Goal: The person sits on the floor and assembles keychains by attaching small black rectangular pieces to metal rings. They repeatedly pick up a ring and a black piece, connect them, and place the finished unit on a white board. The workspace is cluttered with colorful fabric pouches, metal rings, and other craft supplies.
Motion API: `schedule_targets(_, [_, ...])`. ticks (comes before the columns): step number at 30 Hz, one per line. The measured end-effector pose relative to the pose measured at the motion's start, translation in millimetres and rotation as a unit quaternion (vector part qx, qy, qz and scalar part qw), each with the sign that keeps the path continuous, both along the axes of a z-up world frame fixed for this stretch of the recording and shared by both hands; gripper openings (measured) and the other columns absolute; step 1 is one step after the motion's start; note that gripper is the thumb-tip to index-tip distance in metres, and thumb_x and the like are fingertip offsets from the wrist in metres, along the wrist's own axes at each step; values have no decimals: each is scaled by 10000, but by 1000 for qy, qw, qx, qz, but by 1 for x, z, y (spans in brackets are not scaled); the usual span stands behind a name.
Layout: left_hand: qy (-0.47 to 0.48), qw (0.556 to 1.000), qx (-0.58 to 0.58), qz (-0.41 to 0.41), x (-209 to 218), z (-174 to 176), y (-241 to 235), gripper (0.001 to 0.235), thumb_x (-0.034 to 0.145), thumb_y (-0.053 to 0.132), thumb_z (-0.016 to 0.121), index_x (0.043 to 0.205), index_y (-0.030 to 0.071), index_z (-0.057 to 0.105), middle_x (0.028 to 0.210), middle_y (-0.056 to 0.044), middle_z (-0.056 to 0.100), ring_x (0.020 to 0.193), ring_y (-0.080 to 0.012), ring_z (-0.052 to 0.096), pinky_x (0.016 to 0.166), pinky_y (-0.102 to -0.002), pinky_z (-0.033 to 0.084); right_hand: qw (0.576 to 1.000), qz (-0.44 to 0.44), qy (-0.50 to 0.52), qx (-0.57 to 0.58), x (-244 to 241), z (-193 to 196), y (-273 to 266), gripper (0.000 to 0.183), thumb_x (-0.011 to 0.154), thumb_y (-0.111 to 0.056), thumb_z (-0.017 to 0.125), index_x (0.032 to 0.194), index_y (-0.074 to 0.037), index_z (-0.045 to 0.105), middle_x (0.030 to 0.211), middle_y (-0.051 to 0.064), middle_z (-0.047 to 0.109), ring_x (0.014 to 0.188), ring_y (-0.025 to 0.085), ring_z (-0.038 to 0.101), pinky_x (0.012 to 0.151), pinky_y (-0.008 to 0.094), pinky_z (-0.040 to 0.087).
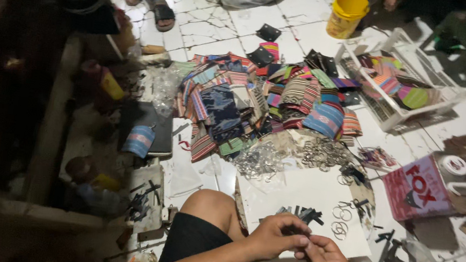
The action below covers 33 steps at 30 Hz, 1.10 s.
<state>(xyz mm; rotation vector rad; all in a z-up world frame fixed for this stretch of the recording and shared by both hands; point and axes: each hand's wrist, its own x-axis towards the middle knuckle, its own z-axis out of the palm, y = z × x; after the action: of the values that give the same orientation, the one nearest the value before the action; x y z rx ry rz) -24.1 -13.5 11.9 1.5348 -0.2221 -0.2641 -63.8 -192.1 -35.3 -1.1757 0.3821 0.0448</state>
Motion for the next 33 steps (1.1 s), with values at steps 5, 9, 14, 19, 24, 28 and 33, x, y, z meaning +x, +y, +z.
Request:
schedule_targets(5, [65,997,31,1,-5,26,2,204,883,258,802,1062,171,759,974,42,769,881,-28,668,821,-197,542,954,15,125,-271,-1,78,15,201,841,-260,771,992,-127,782,847,48,782,831,147,689,868,267,435])
schedule_targets(9, [51,996,69,7,-4,34,4,156,875,241,794,1016,178,768,906,56,759,815,-22,643,764,-204,525,960,-2,98,-263,-2,58,11,172,836,-162,857,953,-39,835,763,74,771,732,118,648,700,209,472])
schedule_targets(14, [56,994,84,-29,0,37,7,159,882,266,789,1004,188,725,916,57,744,798,-45,629,745,-228,515,974,-4,95,-205,-3,50,10,144,842,-92,835,934,4,782,756,147,787,722,183,710,707,238,519])
schedule_targets(19, [23,990,94,-103,6,28,15,182,924,275,752,1056,184,663,938,38,705,777,-67,617,692,-240,497,989,2,19,-145,-5,15,1,98,849,29,793,913,57,724,736,187,752,711,201,698,701,271,563])
schedule_targets(24, [5,990,72,-118,11,20,24,205,922,228,801,1053,170,654,871,39,642,787,-55,567,697,-221,443,991,-44,15,-125,-5,15,-6,75,858,97,729,885,56,671,771,254,788,640,230,719,622,280,578])
schedule_targets(28, [24,982,163,-91,16,23,35,245,873,202,827,1027,181,637,876,32,673,757,-86,586,677,-262,465,982,-94,45,-155,-2,40,-16,92,843,76,756,876,32,682,660,193,712,581,200,651,582,279,526])
schedule_targets(33, [-48,948,274,-154,13,5,42,89,869,197,787,947,185,745,961,-20,734,888,-186,680,776,-319,500,972,-117,57,-195,-7,47,-28,132,848,13,809,956,33,736,744,150,712,680,185,655,682,254,514])
